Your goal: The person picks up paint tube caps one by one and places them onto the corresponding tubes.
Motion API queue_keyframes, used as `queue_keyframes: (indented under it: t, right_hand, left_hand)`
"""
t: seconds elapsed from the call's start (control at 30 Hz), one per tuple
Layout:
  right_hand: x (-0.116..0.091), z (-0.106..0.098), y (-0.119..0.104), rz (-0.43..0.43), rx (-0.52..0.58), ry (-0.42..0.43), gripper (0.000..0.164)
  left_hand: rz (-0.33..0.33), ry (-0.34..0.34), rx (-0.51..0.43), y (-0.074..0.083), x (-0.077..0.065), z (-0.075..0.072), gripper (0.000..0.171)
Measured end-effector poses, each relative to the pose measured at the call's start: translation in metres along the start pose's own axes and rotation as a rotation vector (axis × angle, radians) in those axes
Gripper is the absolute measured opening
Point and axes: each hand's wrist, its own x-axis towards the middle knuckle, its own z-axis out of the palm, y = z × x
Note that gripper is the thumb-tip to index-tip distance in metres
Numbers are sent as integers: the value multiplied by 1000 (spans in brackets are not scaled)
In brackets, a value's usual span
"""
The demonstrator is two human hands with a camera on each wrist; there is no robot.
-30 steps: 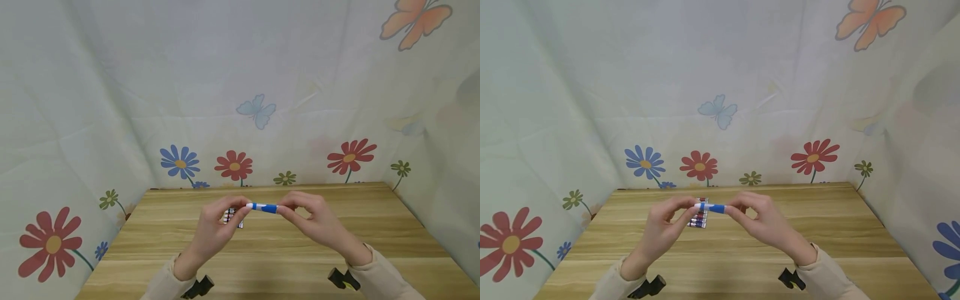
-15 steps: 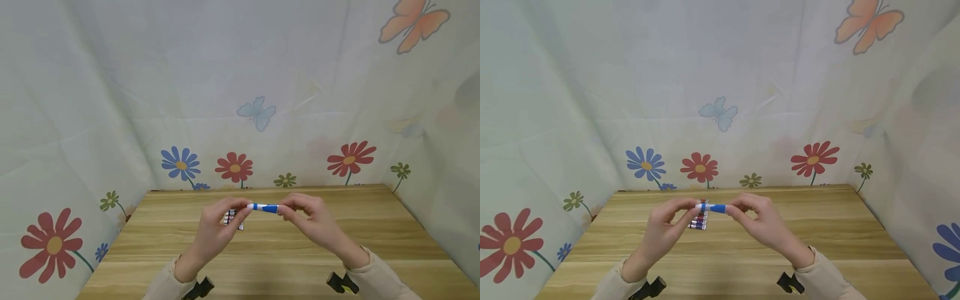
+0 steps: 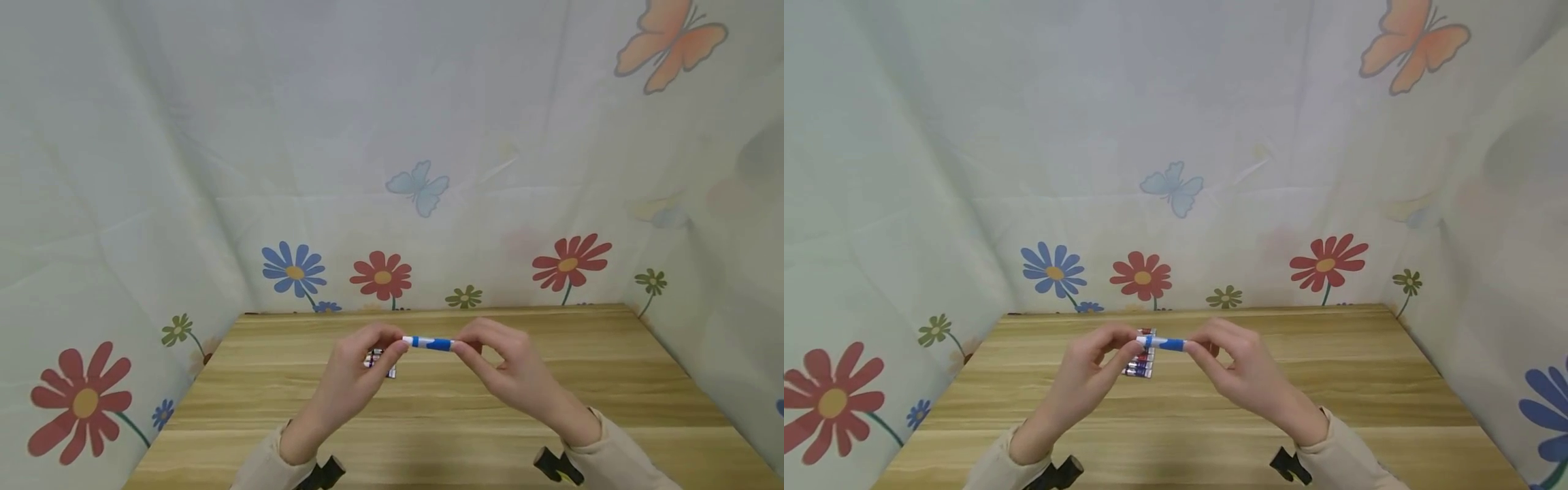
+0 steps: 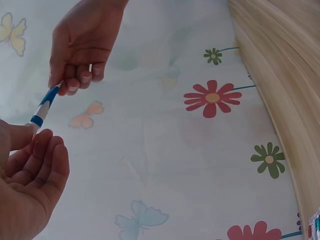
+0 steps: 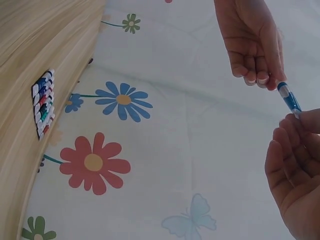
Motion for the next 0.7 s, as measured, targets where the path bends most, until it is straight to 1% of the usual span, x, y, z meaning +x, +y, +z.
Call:
queue_keyframes:
  t: [0.1, 0.2, 0.3, 0.37, 0.43, 0.53, 0.6, 0.7]
  right_hand:
    - [0, -1, -2, 39, 7, -14, 24]
    - [-1, -2, -4, 98, 24, -35, 22]
    - [-3, -3, -5, 172, 81, -62, 18]
    - [-3, -4, -5, 238, 149, -83, 14]
    - [-3, -5, -5, 318, 225, -106, 12]
    - [-3, -8, -6, 422, 320, -136, 14]
    - [-3, -8, -6, 456, 356, -150, 16]
    - [-2, -9, -6, 457, 382, -154, 17]
  left_hand:
    - [30, -6, -4, 1, 0, 0, 8]
    - [85, -4, 1, 0, 0, 1, 9]
    - [146, 5, 21, -1, 0, 2, 9]
    - [181, 11, 39, -2, 0, 3, 9]
    - [201, 13, 59, -2, 0, 3, 9]
    - [224, 15, 80, -1, -1, 4, 11]
    - [232, 20, 86, -1, -1, 5, 12]
    - [232, 29, 87, -1, -2, 6, 11]
